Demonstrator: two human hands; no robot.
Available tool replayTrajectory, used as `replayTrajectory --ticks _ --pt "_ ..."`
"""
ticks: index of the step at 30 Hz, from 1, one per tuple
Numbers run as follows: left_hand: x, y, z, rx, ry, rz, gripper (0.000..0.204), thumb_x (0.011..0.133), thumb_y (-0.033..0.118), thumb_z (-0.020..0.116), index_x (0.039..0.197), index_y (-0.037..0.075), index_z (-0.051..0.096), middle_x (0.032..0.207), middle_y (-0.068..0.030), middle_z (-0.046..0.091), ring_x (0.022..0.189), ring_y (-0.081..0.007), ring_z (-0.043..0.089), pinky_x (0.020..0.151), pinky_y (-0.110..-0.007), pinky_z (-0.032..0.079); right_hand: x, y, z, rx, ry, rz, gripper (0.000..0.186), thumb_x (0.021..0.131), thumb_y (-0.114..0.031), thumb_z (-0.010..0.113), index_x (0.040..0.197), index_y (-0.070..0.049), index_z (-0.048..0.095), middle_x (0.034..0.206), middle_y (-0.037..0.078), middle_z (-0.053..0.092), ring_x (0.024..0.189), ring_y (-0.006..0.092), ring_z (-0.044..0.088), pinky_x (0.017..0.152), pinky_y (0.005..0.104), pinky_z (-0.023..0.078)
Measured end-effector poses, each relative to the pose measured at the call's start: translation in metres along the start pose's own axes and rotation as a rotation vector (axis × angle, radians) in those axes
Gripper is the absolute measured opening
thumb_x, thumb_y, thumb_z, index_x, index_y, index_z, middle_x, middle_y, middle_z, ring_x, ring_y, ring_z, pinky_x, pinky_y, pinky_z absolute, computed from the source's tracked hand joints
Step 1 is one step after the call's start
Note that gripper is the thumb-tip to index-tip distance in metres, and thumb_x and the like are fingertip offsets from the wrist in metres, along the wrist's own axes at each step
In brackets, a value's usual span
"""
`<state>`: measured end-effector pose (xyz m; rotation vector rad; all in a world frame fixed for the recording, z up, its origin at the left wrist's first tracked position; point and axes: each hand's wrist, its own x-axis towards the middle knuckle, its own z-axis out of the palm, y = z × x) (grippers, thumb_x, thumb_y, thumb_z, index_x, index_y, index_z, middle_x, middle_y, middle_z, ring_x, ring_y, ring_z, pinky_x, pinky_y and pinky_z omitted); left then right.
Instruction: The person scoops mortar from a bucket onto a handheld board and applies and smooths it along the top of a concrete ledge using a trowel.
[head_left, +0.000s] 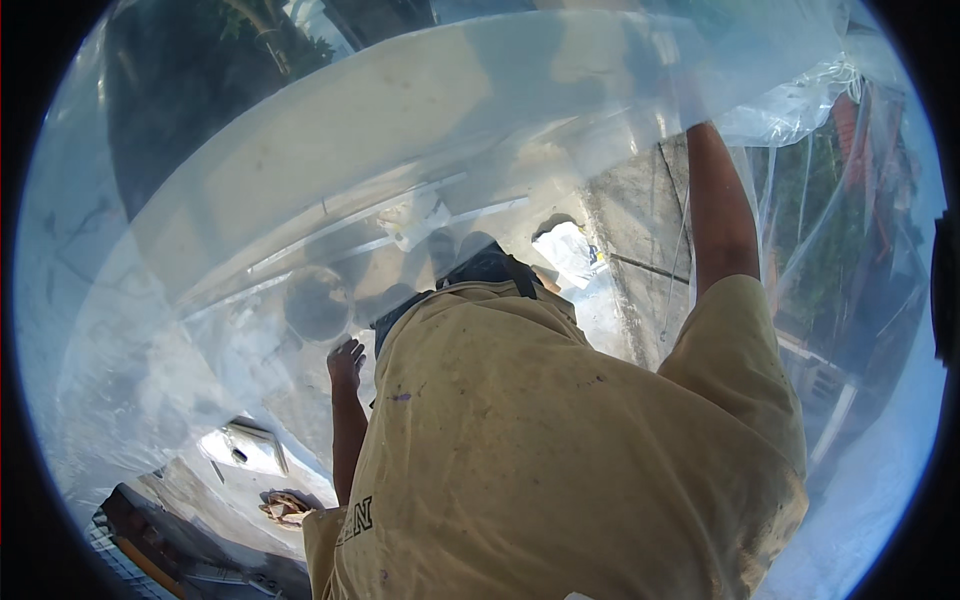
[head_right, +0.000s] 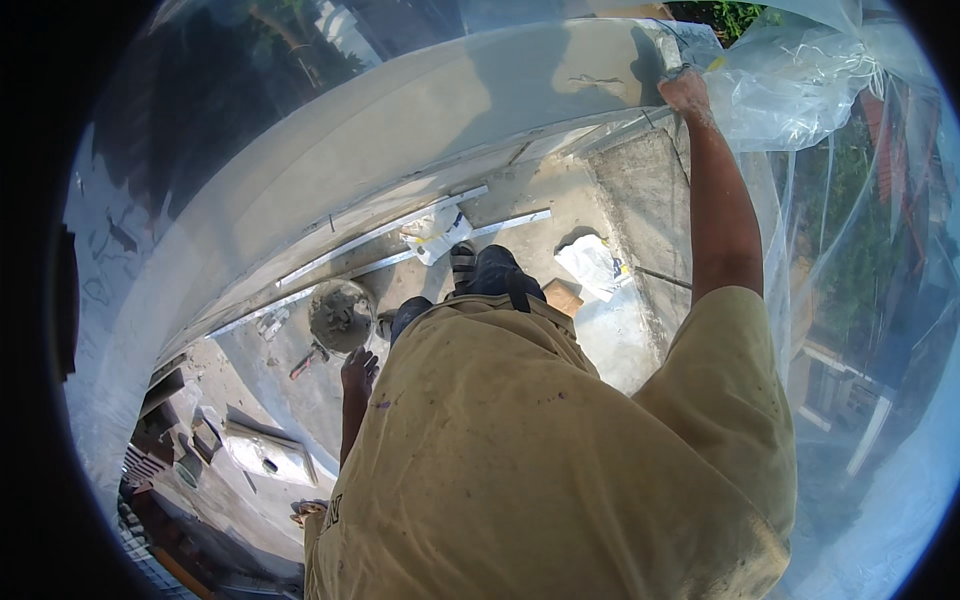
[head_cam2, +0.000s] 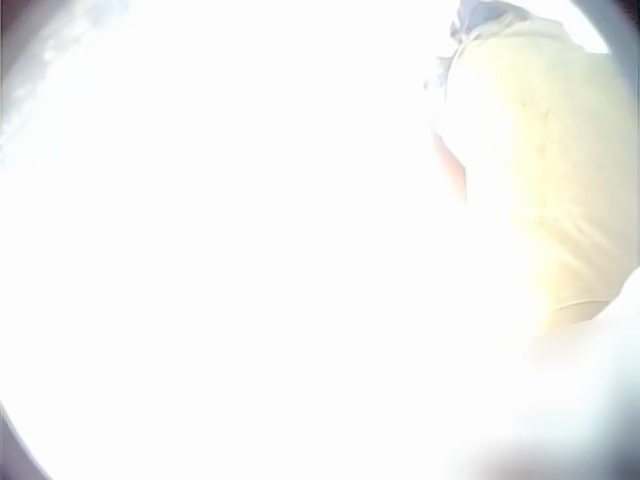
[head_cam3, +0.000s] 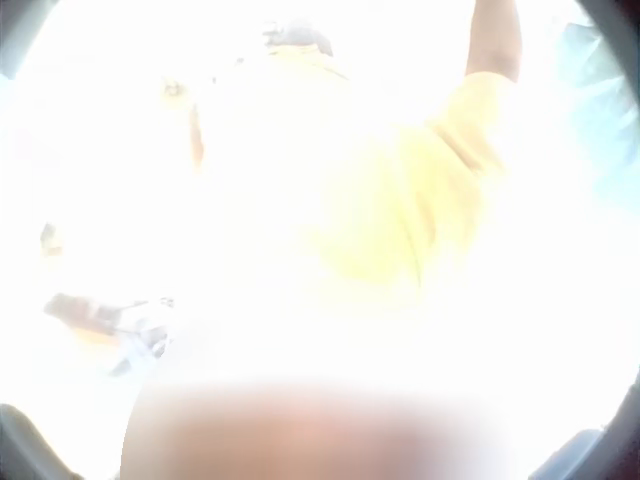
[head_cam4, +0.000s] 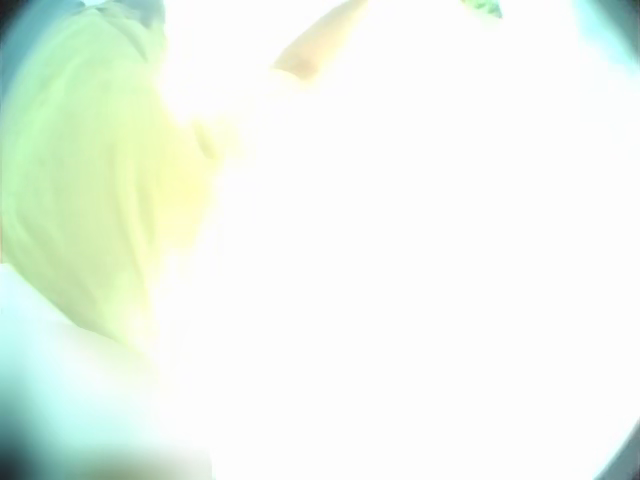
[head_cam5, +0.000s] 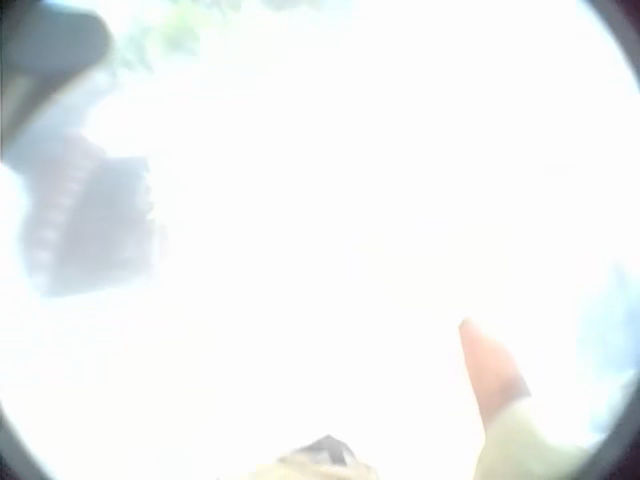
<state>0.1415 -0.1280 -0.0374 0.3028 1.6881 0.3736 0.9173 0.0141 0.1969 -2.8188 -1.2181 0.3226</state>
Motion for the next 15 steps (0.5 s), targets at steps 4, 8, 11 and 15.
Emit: replayTrajectory --ticks 4,8,11,15 --pt "-0.005 -0.003 0.001 0.015 0.022 -0.046 0.047 0.095 0.026 0.05 0.135 0.004 0.041 0.128 -0.0157 0.054 0.112 -0.0301 0.056 0.088 -0.041 0.044 0.012 0.006 0.029 -0.025 0.073 0.038 0.061 0.075 -0.037 0.067 0.115 0.008 0.056 0.118 0.028 0.057 0.112 0.0384 0.054 0.098 0.0387 0.043" --pt "-0.005 -0.016 0.0 -0.02 0.023 -0.066 0.048 0.094 0.026 0.051 0.136 0.004 0.04 0.128 -0.0157 0.054 0.112 -0.0297 0.056 0.089 -0.041 0.044 -0.005 -0.035 0.011 0.015 -0.013 -0.164 0.054 0.075 -0.034 0.064 0.105 0.011 0.06 0.11 0.029 0.06 0.108 0.0398 0.057 0.09 0.0419 0.047" --pt "-0.004 -0.019 0.003 -0.028 -0.002 -0.056 0.049 0.094 0.027 0.051 0.136 0.004 0.04 0.128 -0.0164 0.053 0.114 -0.0304 0.055 0.091 -0.042 0.043 0.018 -0.007 -0.003 -0.099 0.078 -0.048 0.051 0.074 -0.032 0.062 0.1 0.012 0.062 0.105 0.03 0.062 0.105 0.0401 0.058 0.087 0.0428 0.048" --pt "-0.015 -0.013 0.007 -0.055 0.025 -0.031 0.049 0.095 0.027 0.05 0.136 0.003 0.04 0.128 -0.0173 0.053 0.116 -0.0311 0.053 0.094 -0.043 0.041 0.032 0.014 0.0 -0.102 0.026 0.011 0.052 0.074 -0.034 0.064 0.1 0.011 0.062 0.105 0.029 0.062 0.105 0.0398 0.059 0.088 0.0419 0.047"
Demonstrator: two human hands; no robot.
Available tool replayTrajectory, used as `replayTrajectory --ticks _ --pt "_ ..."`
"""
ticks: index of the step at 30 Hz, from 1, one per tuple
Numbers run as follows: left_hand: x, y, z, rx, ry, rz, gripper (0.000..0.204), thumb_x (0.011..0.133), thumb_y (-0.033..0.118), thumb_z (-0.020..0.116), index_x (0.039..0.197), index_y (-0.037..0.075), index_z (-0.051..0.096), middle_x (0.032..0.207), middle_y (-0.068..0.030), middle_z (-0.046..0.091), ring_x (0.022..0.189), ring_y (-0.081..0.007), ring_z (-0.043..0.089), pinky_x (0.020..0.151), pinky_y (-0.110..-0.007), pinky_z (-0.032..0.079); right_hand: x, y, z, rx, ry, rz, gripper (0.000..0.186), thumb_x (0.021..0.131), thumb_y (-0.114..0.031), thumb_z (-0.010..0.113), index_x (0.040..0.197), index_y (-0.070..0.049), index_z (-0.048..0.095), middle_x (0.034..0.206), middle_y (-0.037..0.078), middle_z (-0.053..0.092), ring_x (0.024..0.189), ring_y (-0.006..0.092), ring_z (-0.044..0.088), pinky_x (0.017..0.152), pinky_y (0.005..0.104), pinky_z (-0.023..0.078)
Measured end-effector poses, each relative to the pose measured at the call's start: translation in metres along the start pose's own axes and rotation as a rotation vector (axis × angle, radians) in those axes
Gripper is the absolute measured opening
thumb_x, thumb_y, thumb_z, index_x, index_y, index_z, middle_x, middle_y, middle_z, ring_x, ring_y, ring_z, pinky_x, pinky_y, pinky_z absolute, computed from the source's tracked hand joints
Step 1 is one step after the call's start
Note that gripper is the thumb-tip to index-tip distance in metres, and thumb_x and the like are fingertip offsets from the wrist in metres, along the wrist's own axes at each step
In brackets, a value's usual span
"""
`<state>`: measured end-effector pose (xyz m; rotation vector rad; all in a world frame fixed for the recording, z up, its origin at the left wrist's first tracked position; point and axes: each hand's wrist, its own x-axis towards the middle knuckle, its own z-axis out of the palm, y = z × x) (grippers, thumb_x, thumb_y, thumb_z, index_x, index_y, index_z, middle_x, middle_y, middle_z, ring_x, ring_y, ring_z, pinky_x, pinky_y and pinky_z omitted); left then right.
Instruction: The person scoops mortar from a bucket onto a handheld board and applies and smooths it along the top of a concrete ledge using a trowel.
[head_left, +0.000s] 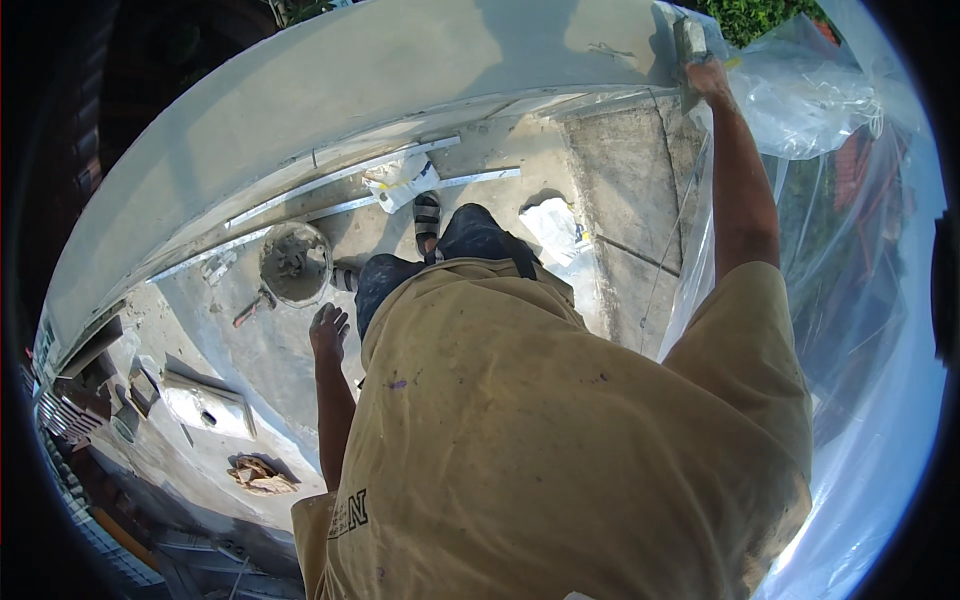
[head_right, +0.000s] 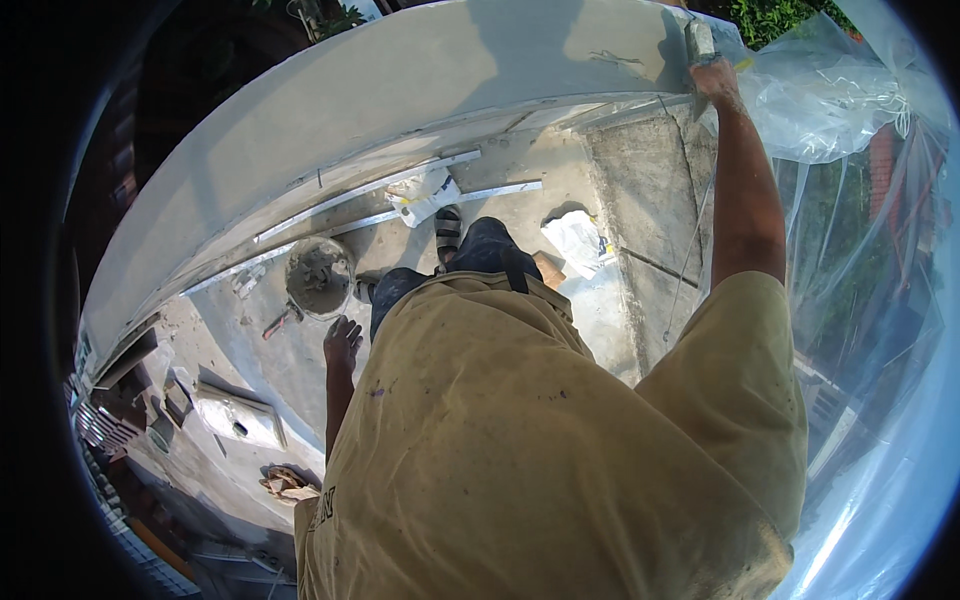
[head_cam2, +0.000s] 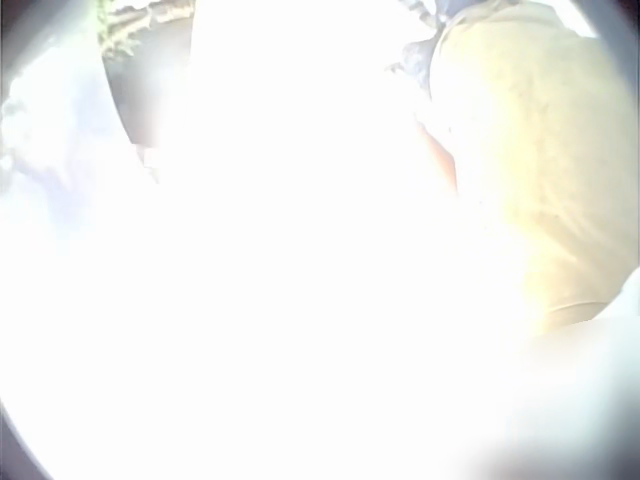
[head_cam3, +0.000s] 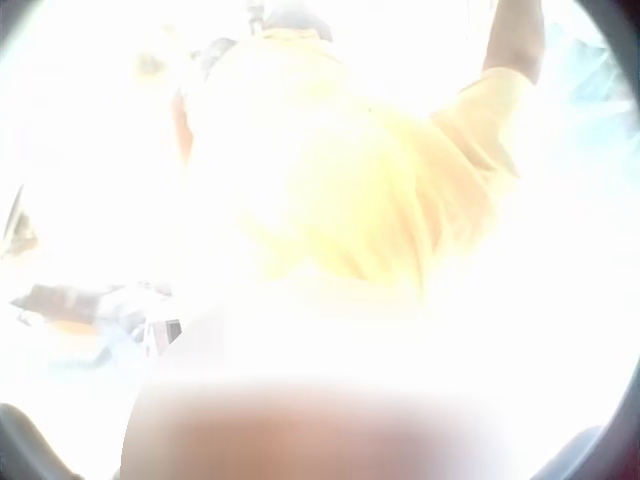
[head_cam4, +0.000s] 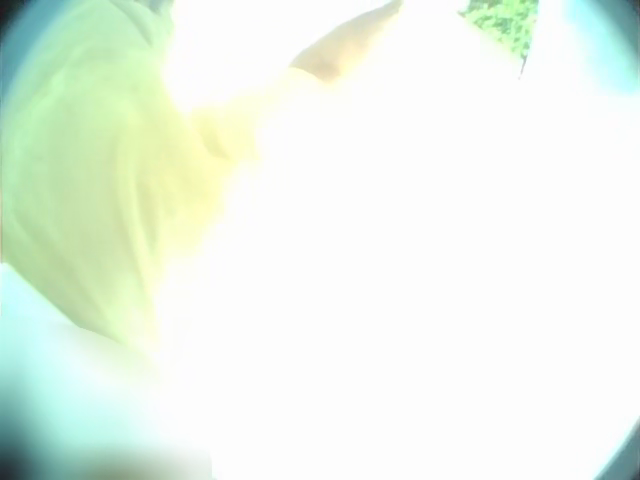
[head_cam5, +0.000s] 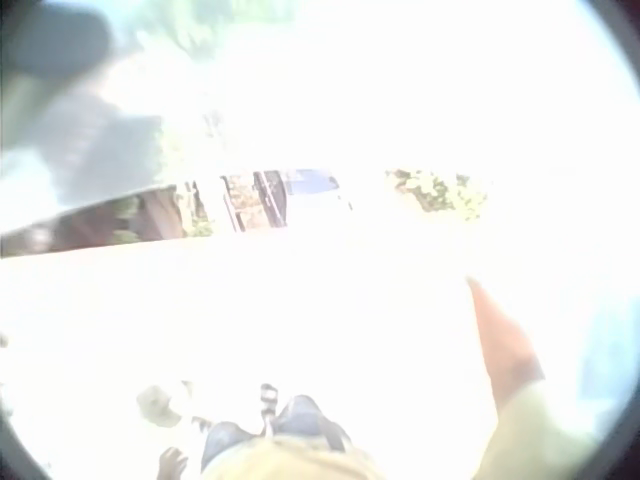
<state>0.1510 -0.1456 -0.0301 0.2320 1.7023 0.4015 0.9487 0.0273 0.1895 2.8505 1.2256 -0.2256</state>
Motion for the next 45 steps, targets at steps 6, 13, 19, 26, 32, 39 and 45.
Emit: replayTrajectory --ticks 6,13,19,26,32,39,45 --pt "-0.011 -0.016 -0.013 -0.021 0.027 -0.01 0.049 0.095 0.027 0.05 0.135 0.002 0.04 0.129 -0.0174 0.052 0.115 -0.0301 0.054 0.09 -0.04 0.044 0.017 0.006 0.035 -0.141 0.107 -0.007 0.055 0.075 -0.038 0.066 0.102 0.01 0.063 0.107 0.027 0.063 0.107 0.0382 0.059 0.089 0.0413 0.047" --pt "-0.009 -0.044 -0.022 -0.064 0.05 -0.082 0.05 0.094 0.028 0.053 0.136 0.003 0.04 0.129 -0.0174 0.052 0.115 -0.0297 0.054 0.09 -0.039 0.044 0.028 0.02 0.0 0.158 -0.026 -0.035 0.049 0.075 -0.032 0.063 0.105 0.007 0.063 0.096 0.022 0.066 0.09 0.0309 0.065 0.074 0.0384 0.05" --pt "-0.01 -0.037 -0.013 -0.052 0.054 -0.108 0.051 0.094 0.029 0.053 0.136 0.004 0.04 0.129 -0.0171 0.052 0.115 -0.0295 0.054 0.091 -0.039 0.043 0.025 -0.002 0.013 -0.056 0.026 0.138 0.051 0.073 -0.033 0.064 0.106 0.006 0.064 0.106 0.023 0.065 0.103 0.0351 0.062 0.086 0.0392 0.049" --pt "-0.015 -0.021 -0.01 -0.114 0.046 0.008 0.048 0.095 0.028 0.053 0.135 0.004 0.041 0.129 -0.016 0.052 0.116 -0.0285 0.054 0.094 -0.041 0.041 0.008 -0.009 0.048 -0.21 0.135 0.019 0.062 0.073 -0.037 0.063 0.117 0.006 0.055 0.114 0.028 0.059 0.104 0.0414 0.059 0.086 0.0428 0.049" --pt "-0.007 -0.048 -0.013 -0.115 0.049 -0.057 0.048 0.094 0.029 0.053 0.135 0.005 0.042 0.129 -0.0156 0.052 0.114 -0.0279 0.055 0.092 -0.04 0.042 -0.003 0.007 0.018 0.333 -0.013 -0.085 0.052 0.073 -0.032 0.066 0.108 0.007 0.061 0.106 0.025 0.064 0.095 0.0362 0.064 0.074 0.0392 0.051" --pt "0.002 -0.027 -0.004 -0.051 0.015 -0.062 0.049 0.094 0.028 0.052 0.135 0.003 0.041 0.127 -0.0164 0.054 0.111 -0.0274 0.057 0.086 -0.038 0.045 -0.014 -0.018 0.014 0.082 -0.087 0.018 0.051 0.075 -0.032 0.064 0.103 0.011 0.06 0.106 0.029 0.062 0.1 0.0366 0.061 0.083 0.0409 0.048" --pt "0.026 -0.014 -0.006 -0.042 -0.024 0.016 0.048 0.094 0.027 0.052 0.134 0.003 0.042 0.125 -0.0156 0.055 0.11 -0.0274 0.057 0.085 -0.038 0.046 -0.057 -0.077 0.033 0.154 -0.006 -0.148 0.051 0.073 -0.028 0.062 0.105 0.012 0.06 0.105 0.028 0.063 0.102 0.0388 0.061 0.084 0.0415 0.048"
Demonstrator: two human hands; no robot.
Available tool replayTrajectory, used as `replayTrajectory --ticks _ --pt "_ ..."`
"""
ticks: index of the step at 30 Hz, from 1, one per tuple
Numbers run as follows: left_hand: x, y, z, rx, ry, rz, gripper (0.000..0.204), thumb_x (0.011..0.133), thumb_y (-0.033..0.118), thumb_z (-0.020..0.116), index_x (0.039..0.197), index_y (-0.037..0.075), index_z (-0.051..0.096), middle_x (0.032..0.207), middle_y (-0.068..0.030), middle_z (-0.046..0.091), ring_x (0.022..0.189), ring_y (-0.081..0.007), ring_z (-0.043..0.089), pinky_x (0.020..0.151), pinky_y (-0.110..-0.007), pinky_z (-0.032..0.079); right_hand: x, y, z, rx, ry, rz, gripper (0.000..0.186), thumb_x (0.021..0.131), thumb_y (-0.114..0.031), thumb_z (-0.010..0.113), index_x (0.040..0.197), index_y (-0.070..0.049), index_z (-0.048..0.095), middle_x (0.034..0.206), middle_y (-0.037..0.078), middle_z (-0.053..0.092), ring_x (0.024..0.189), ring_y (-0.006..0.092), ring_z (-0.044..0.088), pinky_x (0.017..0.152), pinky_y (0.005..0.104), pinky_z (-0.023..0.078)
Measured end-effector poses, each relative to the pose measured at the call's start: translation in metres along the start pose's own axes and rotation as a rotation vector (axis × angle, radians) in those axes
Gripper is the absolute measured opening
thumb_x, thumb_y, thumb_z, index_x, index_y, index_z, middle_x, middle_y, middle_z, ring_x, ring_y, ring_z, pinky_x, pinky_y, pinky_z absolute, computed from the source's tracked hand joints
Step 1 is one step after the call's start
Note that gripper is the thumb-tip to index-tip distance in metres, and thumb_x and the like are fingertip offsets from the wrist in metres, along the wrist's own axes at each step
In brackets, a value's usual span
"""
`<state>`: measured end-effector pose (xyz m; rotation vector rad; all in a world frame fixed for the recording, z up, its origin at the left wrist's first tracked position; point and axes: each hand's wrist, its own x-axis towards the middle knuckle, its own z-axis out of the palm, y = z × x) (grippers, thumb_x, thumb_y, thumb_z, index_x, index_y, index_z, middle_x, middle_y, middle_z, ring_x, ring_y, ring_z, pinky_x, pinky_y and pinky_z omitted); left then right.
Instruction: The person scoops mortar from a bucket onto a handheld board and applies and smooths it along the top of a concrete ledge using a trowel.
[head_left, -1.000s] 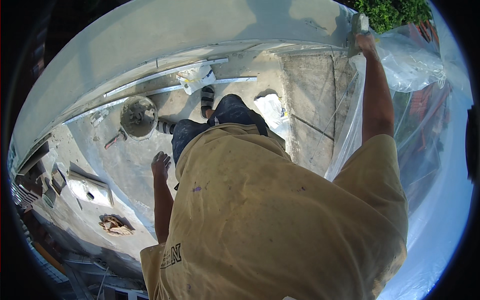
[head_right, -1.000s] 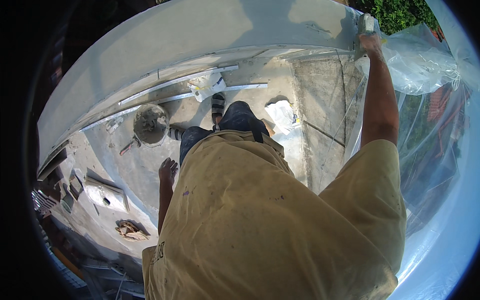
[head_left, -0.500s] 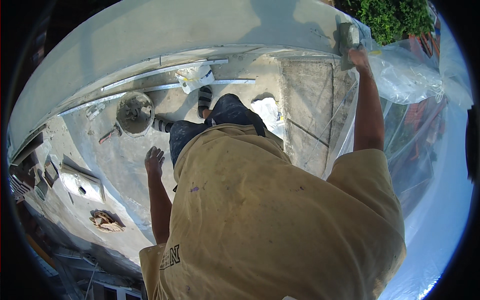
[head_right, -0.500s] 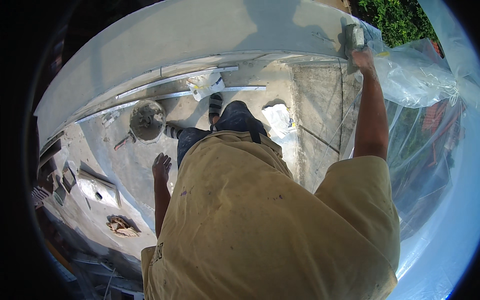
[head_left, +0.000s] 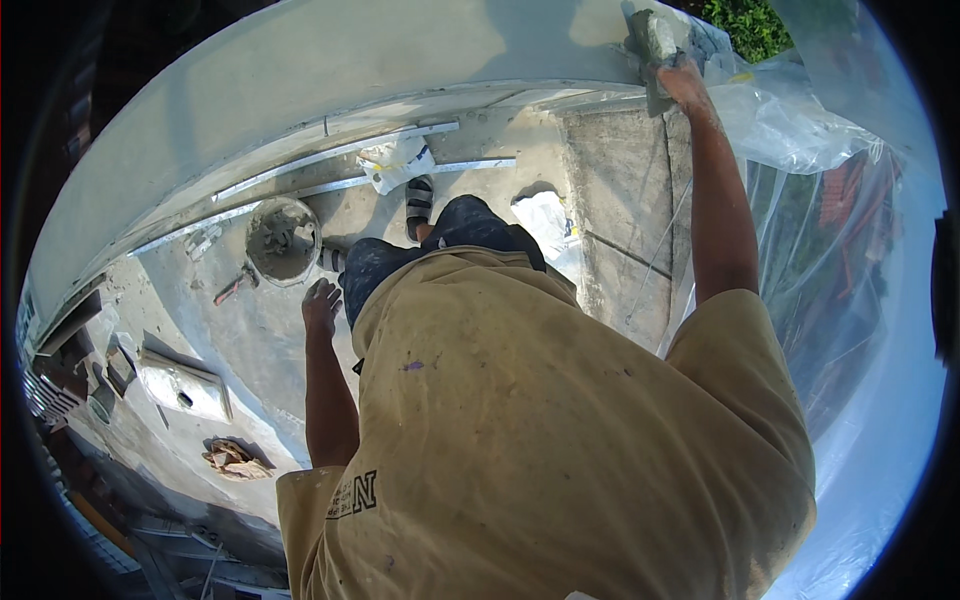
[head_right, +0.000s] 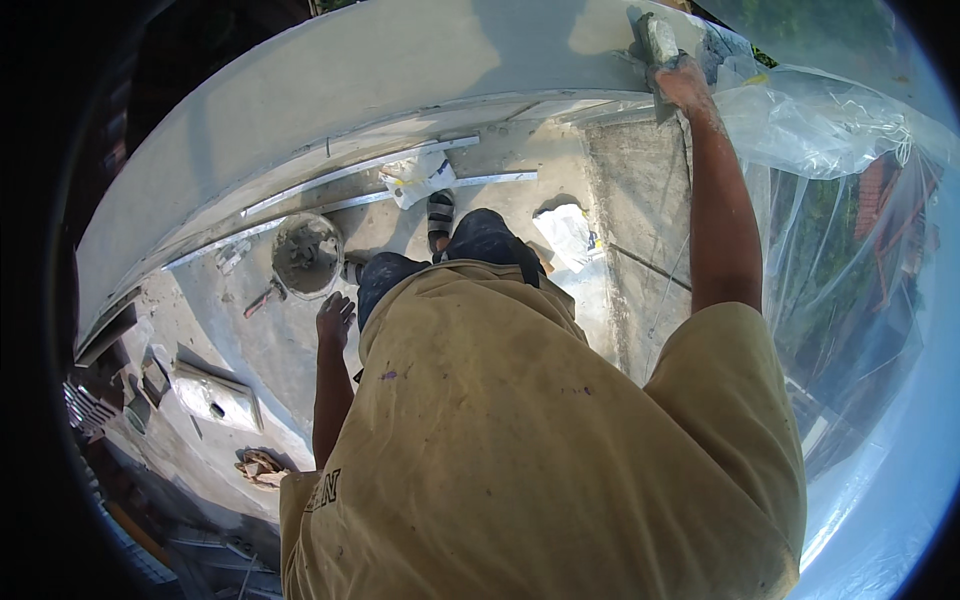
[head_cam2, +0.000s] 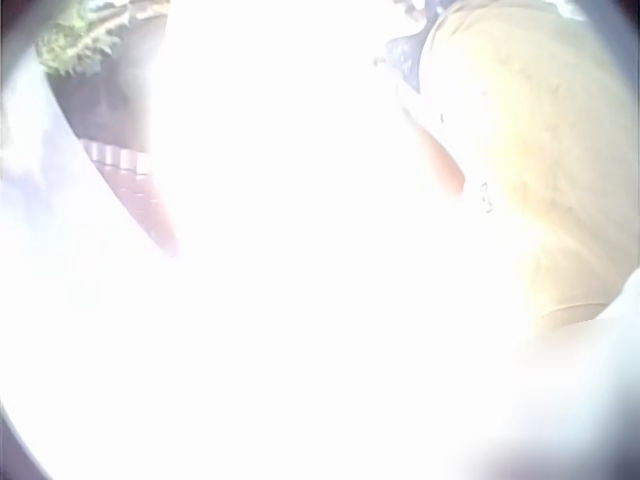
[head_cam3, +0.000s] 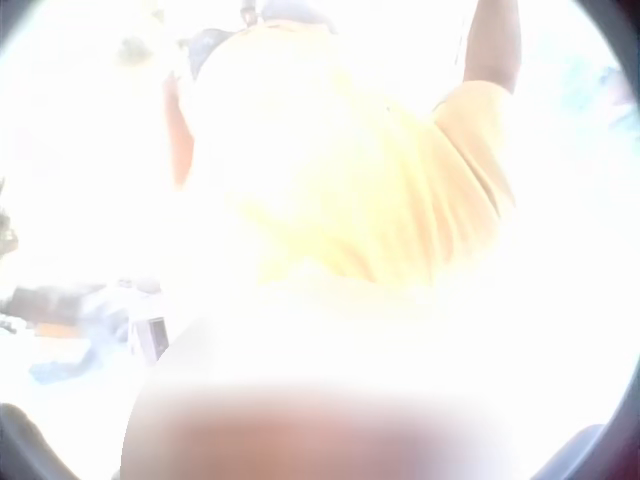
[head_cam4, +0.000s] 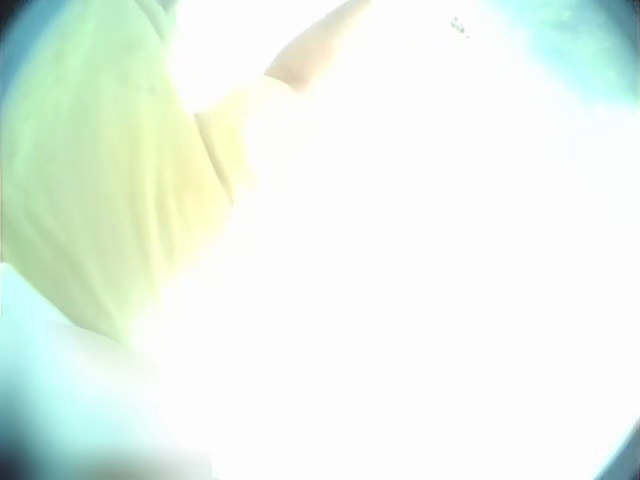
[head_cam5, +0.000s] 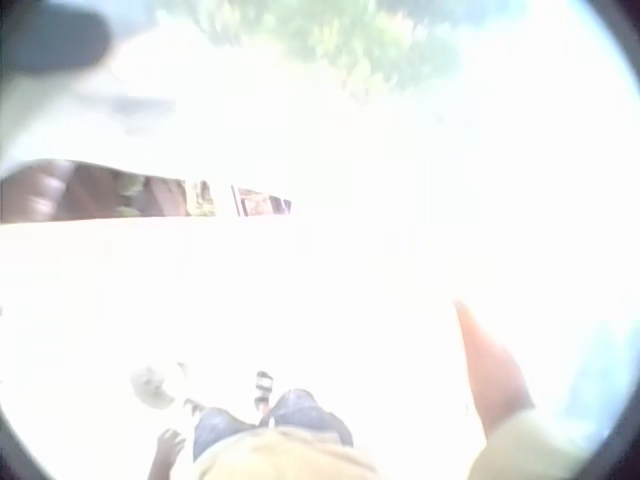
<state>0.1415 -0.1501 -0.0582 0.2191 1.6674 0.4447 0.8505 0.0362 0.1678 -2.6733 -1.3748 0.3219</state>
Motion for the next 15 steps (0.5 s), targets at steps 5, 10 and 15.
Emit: replayTrajectory --ticks 5,10,15 --pt "0.008 0.019 0.001 0.014 -0.029 0.017 0.046 0.094 0.024 0.053 0.133 0.002 0.043 0.12 -0.0143 0.058 0.107 -0.0269 0.059 0.082 -0.036 0.048 -0.035 -0.049 0.014 0.245 -0.03 -0.147 0.047 0.072 -0.026 0.062 0.103 0.009 0.062 0.101 0.027 0.064 0.098 0.0386 0.062 0.084 0.041 0.049" --pt "0.01 0.022 -0.023 -0.034 -0.049 0.041 0.046 0.093 0.025 0.055 0.131 0.001 0.044 0.119 -0.0155 0.058 0.102 -0.0268 0.061 0.078 -0.036 0.048 -0.066 -0.135 0.028 0.139 -0.024 -0.153 0.043 0.071 -0.027 0.063 0.099 0.005 0.064 0.096 0.024 0.066 0.092 0.0368 0.064 0.082 0.0394 0.049" --pt "0.02 0.01 -0.073 -0.046 -0.026 0.034 0.044 0.092 0.027 0.057 0.128 0.003 0.048 0.116 -0.0134 0.06 0.099 -0.0245 0.061 0.076 -0.035 0.048 -0.105 -0.221 0.041 0.214 -0.047 -0.152 0.04 0.07 -0.027 0.063 0.096 0.003 0.066 0.091 0.019 0.068 0.084 0.0336 0.066 0.08 0.0397 0.05"
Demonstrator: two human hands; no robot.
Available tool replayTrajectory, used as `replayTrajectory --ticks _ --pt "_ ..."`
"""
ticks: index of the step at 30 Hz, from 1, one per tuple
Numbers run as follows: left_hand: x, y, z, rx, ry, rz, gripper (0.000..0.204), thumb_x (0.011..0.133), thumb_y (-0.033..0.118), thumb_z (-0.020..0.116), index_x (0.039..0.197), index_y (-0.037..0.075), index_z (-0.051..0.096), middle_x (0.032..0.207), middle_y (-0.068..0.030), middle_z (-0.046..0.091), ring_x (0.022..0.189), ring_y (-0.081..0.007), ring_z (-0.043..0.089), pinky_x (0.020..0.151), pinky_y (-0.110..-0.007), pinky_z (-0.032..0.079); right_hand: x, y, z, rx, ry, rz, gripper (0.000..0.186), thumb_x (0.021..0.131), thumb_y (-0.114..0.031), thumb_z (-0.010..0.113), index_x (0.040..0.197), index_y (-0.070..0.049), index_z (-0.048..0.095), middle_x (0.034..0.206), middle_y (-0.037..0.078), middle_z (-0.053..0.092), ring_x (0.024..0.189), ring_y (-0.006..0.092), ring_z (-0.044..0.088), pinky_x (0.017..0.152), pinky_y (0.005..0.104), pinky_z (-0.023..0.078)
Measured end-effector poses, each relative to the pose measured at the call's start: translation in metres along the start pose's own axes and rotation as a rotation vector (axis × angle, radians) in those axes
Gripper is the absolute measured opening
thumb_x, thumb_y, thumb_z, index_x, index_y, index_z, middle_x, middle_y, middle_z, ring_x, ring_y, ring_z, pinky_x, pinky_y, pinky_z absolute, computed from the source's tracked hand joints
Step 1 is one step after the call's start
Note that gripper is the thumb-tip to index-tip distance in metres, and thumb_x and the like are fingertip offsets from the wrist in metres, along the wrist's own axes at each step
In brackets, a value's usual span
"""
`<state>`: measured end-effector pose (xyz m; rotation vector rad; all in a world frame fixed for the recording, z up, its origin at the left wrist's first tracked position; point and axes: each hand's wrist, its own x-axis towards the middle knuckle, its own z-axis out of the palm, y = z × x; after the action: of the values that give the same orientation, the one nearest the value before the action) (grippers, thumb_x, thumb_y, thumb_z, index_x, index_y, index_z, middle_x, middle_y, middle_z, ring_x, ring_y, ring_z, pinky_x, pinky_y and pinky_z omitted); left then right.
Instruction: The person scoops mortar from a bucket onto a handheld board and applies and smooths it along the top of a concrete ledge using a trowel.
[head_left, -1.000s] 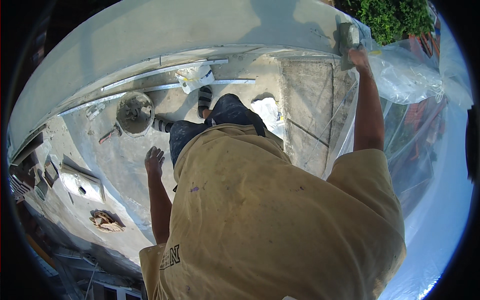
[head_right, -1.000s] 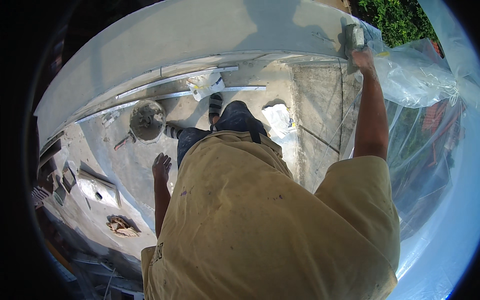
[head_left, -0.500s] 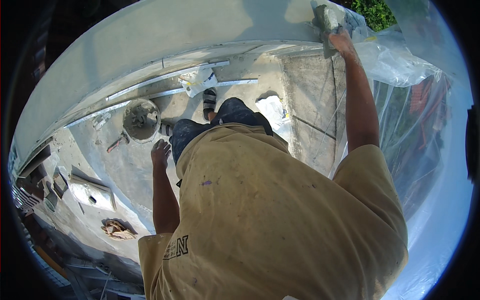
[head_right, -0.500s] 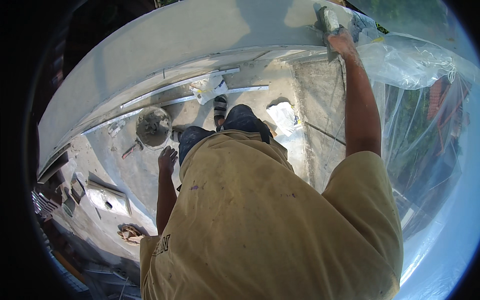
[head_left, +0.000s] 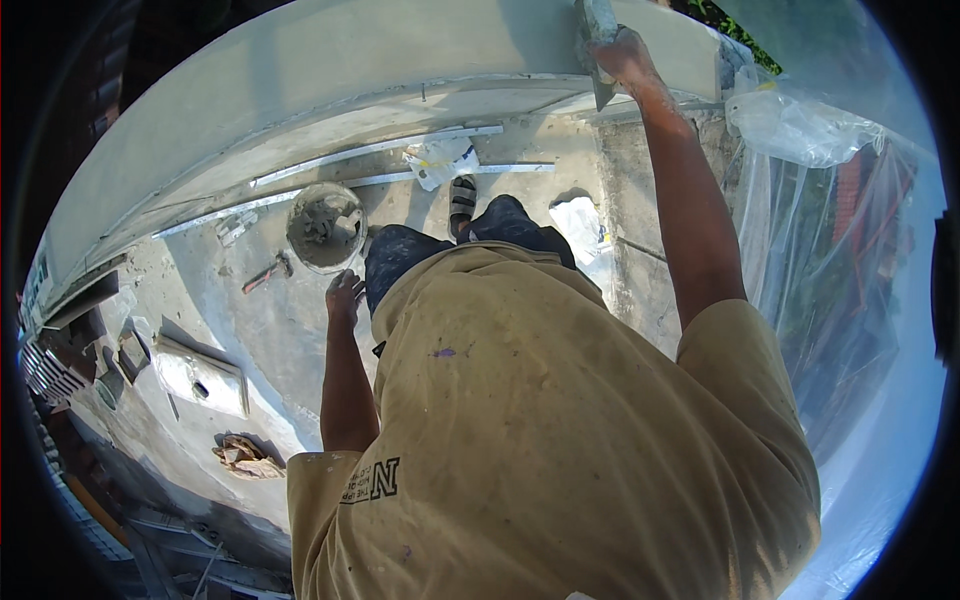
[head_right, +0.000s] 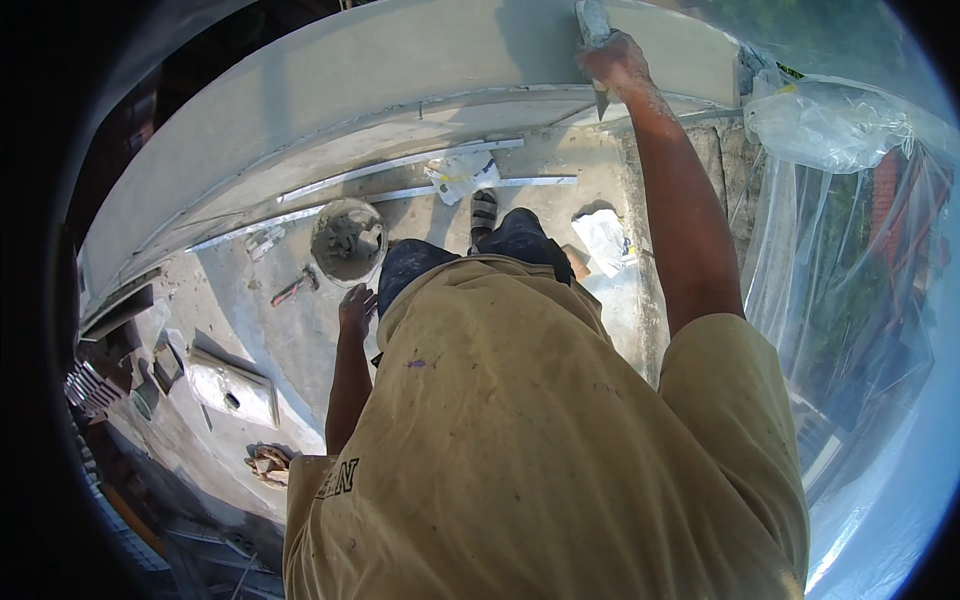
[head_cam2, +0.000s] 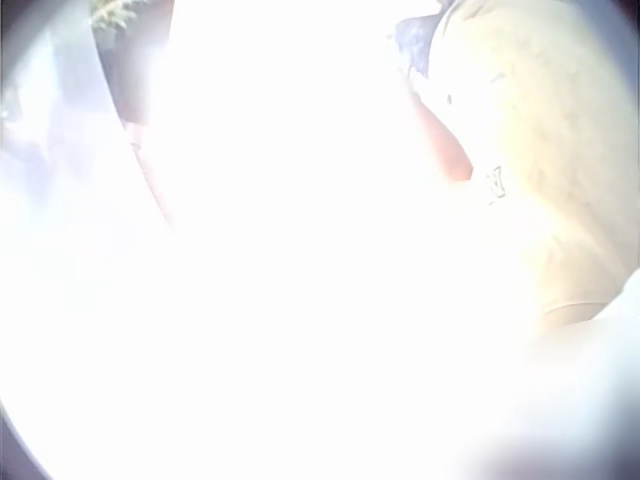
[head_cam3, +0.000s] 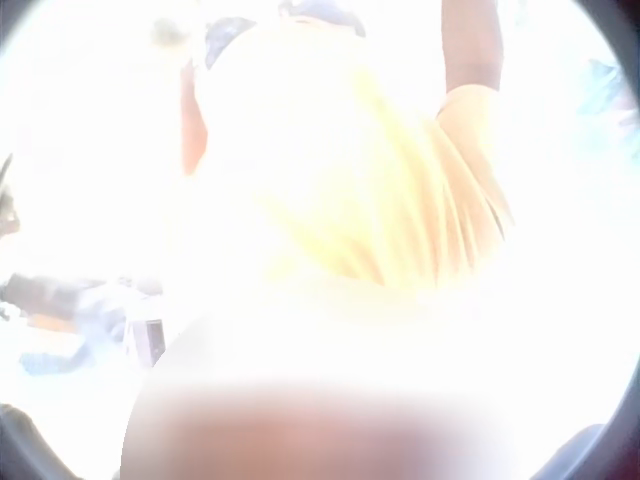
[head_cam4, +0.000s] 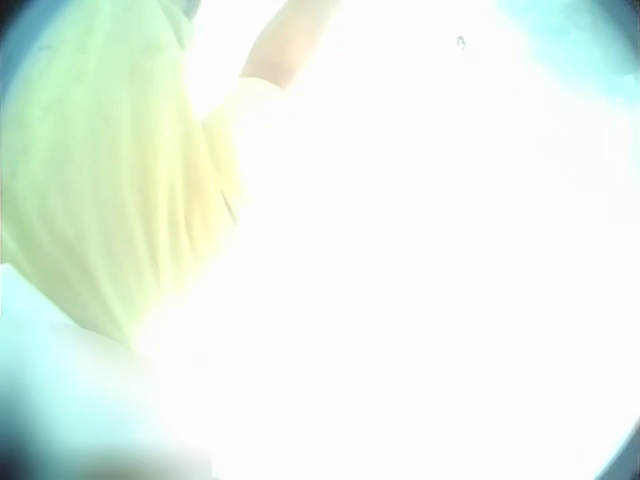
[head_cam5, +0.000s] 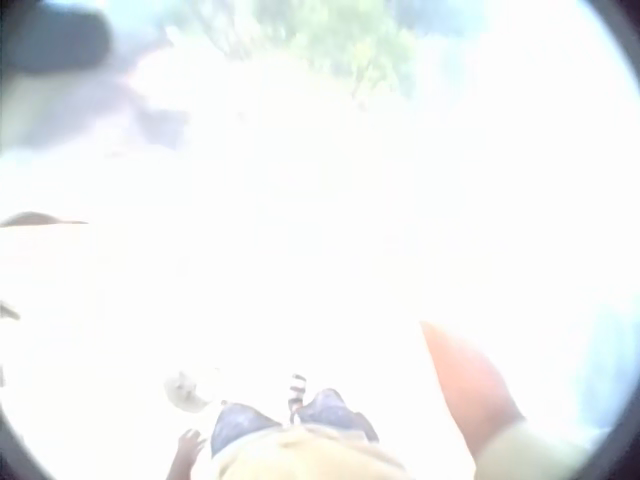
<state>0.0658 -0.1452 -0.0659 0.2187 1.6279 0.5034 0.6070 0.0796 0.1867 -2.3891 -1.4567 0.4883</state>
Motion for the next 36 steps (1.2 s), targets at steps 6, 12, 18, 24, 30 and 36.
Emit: replayTrajectory --ticks 6,12,18,24,30,36 --pt "0.005 -0.009 -0.075 0.017 0.017 -0.069 0.041 0.092 0.026 0.056 0.126 0.005 0.05 0.11 -0.0108 0.061 0.092 -0.0222 0.062 0.071 -0.034 0.047 -0.037 -0.121 0.05 -0.077 -0.037 -0.017 0.042 0.072 -0.03 0.063 0.099 0.002 0.064 0.093 0.019 0.068 0.084 0.0325 0.067 0.079 0.0388 0.051" --pt "0.005 0.012 -0.144 0.038 0.093 -0.039 0.042 0.092 0.026 0.056 0.127 0.005 0.05 0.113 -0.0127 0.061 0.097 -0.0248 0.062 0.077 -0.037 0.048 -0.053 -0.156 0.059 -0.193 -0.115 -0.19 0.053 0.074 -0.032 0.067 0.111 0.004 0.056 0.102 0.023 0.065 0.094 0.0341 0.065 0.083 0.0403 0.05" --pt "0.014 0.023 -0.175 0.027 0.155 -0.04 0.043 0.093 0.026 0.055 0.13 0.006 0.047 0.123 -0.0162 0.057 0.106 -0.0291 0.06 0.086 -0.04 0.047 -0.11 -0.192 0.143 -0.392 -0.047 -0.293 0.053 0.072 -0.016 0.062 0.118 0.004 0.043 0.094 0.026 0.065 0.092 0.0394 0.064 0.083 0.0451 0.051" --pt "-0.005 0.032 -0.151 -0.016 0.118 0.011 0.047 0.093 0.028 0.054 0.133 0.005 0.044 0.126 -0.0169 0.055 0.108 -0.0292 0.059 0.086 -0.04 0.047 -0.098 -0.197 0.083 -0.138 -0.115 -0.228 0.046 0.074 -0.023 0.064 0.11 0.003 0.053 0.103 0.025 0.063 0.1 0.0398 0.06 0.088 0.0447 0.048" --pt "-0.033 0.03 -0.148 -0.054 0.135 0.042 0.047 0.093 0.028 0.056 0.132 0.004 0.044 0.124 -0.0163 0.056 0.109 -0.0295 0.058 0.084 -0.039 0.047 0.0 -0.057 0.018 -0.285 -0.058 0.099 0.052 0.073 -0.032 0.066 0.11 0.005 0.058 0.102 0.025 0.064 0.097 0.0377 0.063 0.085 0.0424 0.049" --pt "-0.02 -0.009 -0.193 -0.09 0.183 -0.094 0.043 0.091 0.023 0.058 0.127 0.004 0.048 0.118 -0.0133 0.059 0.101 -0.0257 0.061 0.079 -0.037 0.047 -0.026 -0.146 0.07 -0.295 -0.04 -0.063 0.056 0.073 -0.036 0.065 0.112 0.004 0.058 0.107 0.024 0.063 0.103 0.0366 0.061 0.09 0.0415 0.047"
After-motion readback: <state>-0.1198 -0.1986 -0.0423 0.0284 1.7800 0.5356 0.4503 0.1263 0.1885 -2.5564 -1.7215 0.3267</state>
